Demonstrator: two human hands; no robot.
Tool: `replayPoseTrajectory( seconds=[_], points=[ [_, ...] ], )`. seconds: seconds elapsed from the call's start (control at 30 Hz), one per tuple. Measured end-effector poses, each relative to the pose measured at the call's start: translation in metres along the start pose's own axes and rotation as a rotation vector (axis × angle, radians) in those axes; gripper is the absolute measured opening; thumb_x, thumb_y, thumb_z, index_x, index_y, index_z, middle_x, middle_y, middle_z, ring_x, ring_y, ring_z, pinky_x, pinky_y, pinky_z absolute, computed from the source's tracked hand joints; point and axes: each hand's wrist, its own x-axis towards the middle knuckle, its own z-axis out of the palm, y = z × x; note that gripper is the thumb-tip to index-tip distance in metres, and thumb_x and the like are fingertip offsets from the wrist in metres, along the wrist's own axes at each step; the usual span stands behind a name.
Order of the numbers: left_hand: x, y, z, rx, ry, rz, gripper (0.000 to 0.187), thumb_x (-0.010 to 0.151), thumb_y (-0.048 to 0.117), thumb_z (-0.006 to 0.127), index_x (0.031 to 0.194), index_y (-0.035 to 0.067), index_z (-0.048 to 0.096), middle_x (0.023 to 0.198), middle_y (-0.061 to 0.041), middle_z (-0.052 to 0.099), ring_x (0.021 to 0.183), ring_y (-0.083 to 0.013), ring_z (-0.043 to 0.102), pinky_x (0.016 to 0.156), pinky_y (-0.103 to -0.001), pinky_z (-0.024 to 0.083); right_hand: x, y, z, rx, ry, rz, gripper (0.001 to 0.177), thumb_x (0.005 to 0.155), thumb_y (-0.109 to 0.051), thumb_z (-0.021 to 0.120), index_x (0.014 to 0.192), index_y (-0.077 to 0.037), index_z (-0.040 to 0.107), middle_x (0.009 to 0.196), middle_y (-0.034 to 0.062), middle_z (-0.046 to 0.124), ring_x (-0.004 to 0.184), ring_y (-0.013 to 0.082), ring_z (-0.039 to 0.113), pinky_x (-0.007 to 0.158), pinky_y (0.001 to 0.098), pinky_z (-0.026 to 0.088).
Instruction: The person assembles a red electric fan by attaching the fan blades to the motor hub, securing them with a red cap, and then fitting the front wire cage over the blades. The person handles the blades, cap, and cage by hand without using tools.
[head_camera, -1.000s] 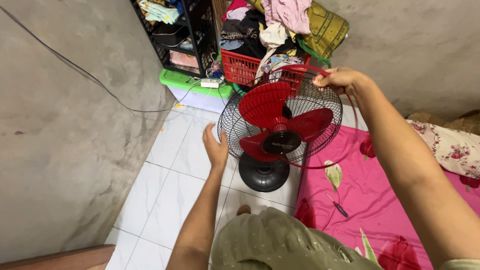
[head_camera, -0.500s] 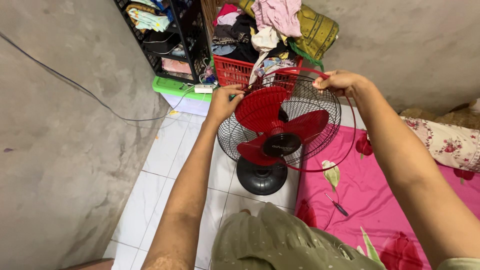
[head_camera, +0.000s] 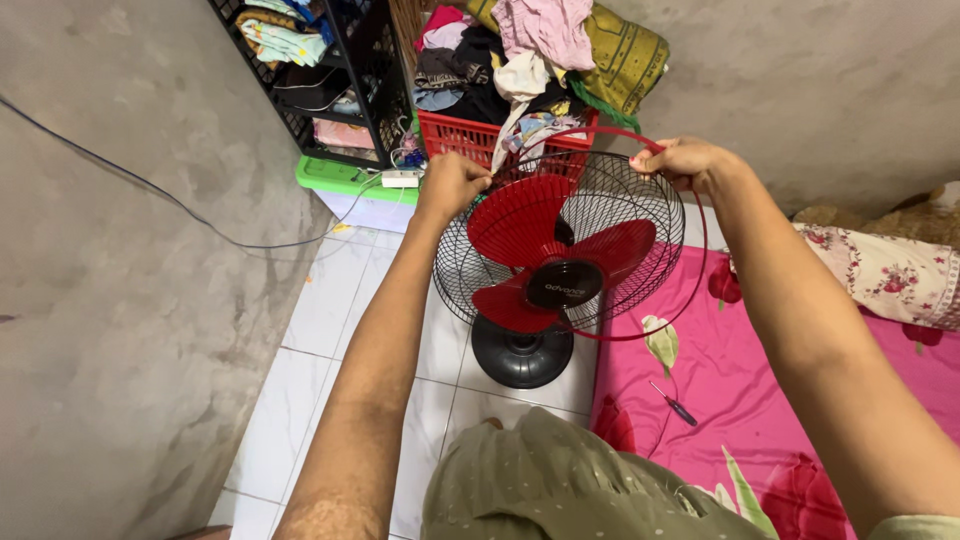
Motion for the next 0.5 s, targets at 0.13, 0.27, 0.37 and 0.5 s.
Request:
replayPoseTrajectory(
  seconds=[0.13, 0.27, 0.37, 0.5],
  points=[
    [0.008, 0.005, 0.0, 0.038, -0.022, 0.036, 0.014, 0.075, 0.011, 0.082, 0.089, 0.012, 0.083, 0.085, -0.011, 0.078, 0.076, -0.0246, 0.077, 0.078, -0.037, 0.06, -0.003, 0.003, 0.001, 0.004, 0.025, 0.04, 0.016, 0.086, -0.026, 0.08, 0.092, -0.021, 0.066, 0.074, -0.0105, 0.06, 0.047, 0.0023, 0.028, 0.042, 0.0251, 0.018],
    [0.014, 0.013, 0.001, 0.111, -0.061, 0.058, 0.012, 0.073, 0.007, 0.08, 0.084, 0.011, 0.083, 0.084, -0.012, 0.078, 0.078, -0.0257, 0.077, 0.08, -0.037, 0.061, -0.006, 0.007, 0.003, 0.055, 0.019, 0.075, 0.013, 0.087, -0.025, 0.078, 0.092, -0.021, 0.067, 0.075, -0.0103, 0.061, 0.046, 0.0022, 0.026, 0.041, 0.0249, 0.016],
    [0.017, 0.022, -0.004, 0.199, -0.125, 0.097, 0.011, 0.074, 0.007, 0.08, 0.085, 0.009, 0.082, 0.085, -0.013, 0.077, 0.081, -0.0283, 0.076, 0.081, -0.04, 0.06, -0.006, 0.009, 0.002, 0.048, 0.024, 0.072, 0.014, 0.088, -0.025, 0.079, 0.092, -0.021, 0.066, 0.074, -0.0107, 0.06, 0.047, 0.0018, 0.026, 0.041, 0.0247, 0.016],
    [0.018, 0.032, -0.014, 0.173, -0.181, 0.114, 0.025, 0.074, 0.009, 0.078, 0.098, 0.013, 0.081, 0.085, -0.014, 0.077, 0.083, -0.0312, 0.075, 0.082, -0.042, 0.058, -0.006, 0.012, -0.005, 0.062, -0.012, 0.075, 0.016, 0.087, -0.027, 0.079, 0.091, -0.022, 0.065, 0.07, -0.011, 0.053, 0.046, 0.0017, 0.024, 0.04, 0.0249, 0.013]
  ],
)
